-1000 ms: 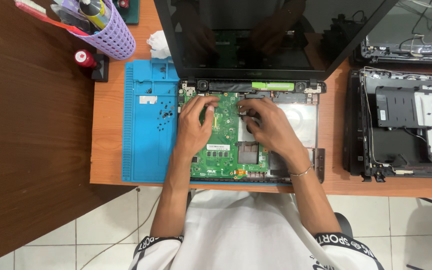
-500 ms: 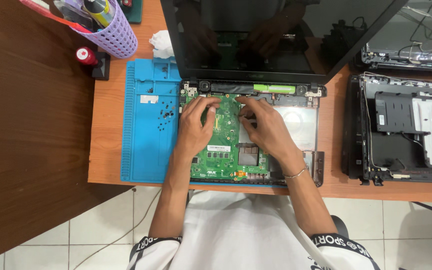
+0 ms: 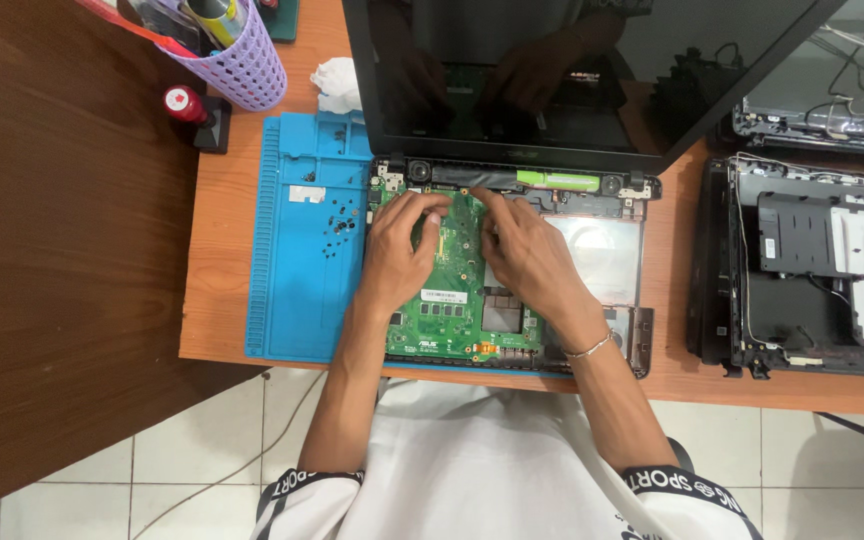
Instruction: The person organizes the internal wiring of a laptop screen assembly by hand, picks up a laptop body to examine it, and then removes the keyboard bezel and handles components on the motherboard using a small tool.
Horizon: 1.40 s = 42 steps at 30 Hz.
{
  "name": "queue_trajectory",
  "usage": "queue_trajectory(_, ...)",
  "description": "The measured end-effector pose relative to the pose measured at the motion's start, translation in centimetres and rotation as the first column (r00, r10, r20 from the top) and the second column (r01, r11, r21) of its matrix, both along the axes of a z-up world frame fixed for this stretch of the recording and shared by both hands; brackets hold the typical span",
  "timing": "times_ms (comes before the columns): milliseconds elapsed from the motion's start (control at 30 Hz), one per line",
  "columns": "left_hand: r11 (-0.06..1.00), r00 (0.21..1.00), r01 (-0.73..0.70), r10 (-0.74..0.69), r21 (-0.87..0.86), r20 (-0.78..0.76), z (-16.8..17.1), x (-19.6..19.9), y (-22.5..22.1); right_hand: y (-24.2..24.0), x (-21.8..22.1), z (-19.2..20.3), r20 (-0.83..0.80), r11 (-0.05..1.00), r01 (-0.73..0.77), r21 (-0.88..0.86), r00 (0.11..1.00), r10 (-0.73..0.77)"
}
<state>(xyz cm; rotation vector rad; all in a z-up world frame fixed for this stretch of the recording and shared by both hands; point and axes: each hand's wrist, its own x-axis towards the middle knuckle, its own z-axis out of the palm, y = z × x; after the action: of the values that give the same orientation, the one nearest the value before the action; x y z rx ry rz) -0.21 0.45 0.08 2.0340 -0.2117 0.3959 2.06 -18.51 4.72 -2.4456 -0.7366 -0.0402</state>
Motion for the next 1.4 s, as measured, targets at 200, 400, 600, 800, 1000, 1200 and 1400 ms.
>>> queue_trajectory(200,1.0,1.0,0.002,-0.002,0.002,0.018,-0.2,0.0,0.0,-0.1,0.3,-0.4,0.043,0.998,-0.037,-0.042,0.998,0.038)
queue_trajectory(400,1.0,1.0,0.003,-0.003,0.008,0.019,-0.3,0.1,0.0,-0.3,0.3,-0.6,0.048,0.997,-0.072,-0.011,0.996,0.072)
queue_trajectory(600,1.0,1.0,0.0,0.0,0.007,0.0,-0.3,0.1,0.0,-0.8,0.0,-0.5,-0.031,0.998,-0.045,0.044,0.998,0.046)
queue_trajectory(800,1.0,1.0,-0.003,0.003,0.005,0.015,-0.1,0.0,0.0,-2.9,0.2,0.6,-0.284,0.962,0.093,0.256,0.959,-0.017)
queue_trajectory(1000,1.0,1.0,-0.008,0.008,0.026,0.023,-0.1,0.1,0.0,-4.2,-0.3,0.9,-0.174,0.966,0.097,0.24,0.983,-0.056)
queue_trajectory(1200,1.0,1.0,-0.008,0.008,0.027,0.024,-0.2,0.1,-0.1,-5.4,-1.3,0.9,-0.104,0.989,0.081,0.123,0.992,-0.068)
queue_trajectory(1400,0.997,0.999,-0.015,0.012,0.076,0.038,-0.3,0.1,-0.3,-5.5,-2.4,1.6,-0.191,0.99,0.141,0.021,0.972,-0.134)
